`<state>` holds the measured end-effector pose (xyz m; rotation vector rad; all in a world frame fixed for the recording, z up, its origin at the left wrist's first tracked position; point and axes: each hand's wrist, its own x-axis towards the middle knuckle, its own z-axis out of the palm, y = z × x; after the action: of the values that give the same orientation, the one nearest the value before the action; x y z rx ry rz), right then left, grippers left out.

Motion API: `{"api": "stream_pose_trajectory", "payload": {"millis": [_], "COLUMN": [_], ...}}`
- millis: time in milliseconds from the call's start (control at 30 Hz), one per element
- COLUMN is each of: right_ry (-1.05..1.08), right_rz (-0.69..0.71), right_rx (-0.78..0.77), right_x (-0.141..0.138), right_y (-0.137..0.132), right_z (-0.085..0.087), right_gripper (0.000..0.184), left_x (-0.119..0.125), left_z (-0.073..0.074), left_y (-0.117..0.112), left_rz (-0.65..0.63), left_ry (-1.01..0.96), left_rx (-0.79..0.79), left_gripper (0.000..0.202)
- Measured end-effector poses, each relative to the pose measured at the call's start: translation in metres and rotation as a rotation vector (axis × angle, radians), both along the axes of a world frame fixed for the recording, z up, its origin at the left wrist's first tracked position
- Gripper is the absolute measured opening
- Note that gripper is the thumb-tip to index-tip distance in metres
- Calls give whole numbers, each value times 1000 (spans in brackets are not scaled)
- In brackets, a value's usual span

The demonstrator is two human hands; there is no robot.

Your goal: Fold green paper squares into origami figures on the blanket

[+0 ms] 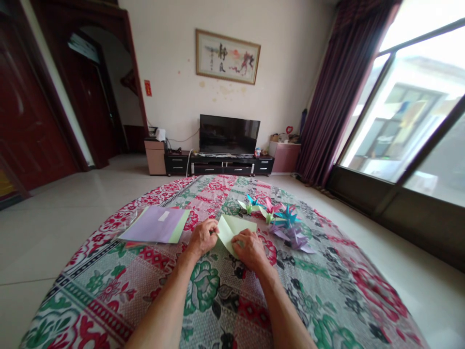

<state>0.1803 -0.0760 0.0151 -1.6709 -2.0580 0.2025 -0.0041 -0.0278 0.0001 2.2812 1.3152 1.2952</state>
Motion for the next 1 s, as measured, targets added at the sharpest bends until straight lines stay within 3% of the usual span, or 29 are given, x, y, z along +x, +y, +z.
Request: {"api": "stream_pose_trajectory", "payload": {"millis": [233,400,567,800,1000], "right_ry": [-48,-1,175,201,224], "right_rz": [-21,-55,0,32,85], "right_rx": [26,25,6,14,-15], "right_x": [-4,-4,16,35,36], "right_y": [-2,1,9,13,12], "right_z": [-2,-6,-5,-2,-1], "right_gripper": [23,26,34,22,23], "left_x": [-2,-3,-3,-3,-4], "left_z": [5,4,2,-1,-3], "left_y": [-6,-5,-4,-1,2], "left_rz": [-90,-99,-79,-43,6], "left_ry": [64,98,115,143,108], "left_rx": [0,-96,-98,-132,-131], "left_gripper": [49,39,34,37,41]}}
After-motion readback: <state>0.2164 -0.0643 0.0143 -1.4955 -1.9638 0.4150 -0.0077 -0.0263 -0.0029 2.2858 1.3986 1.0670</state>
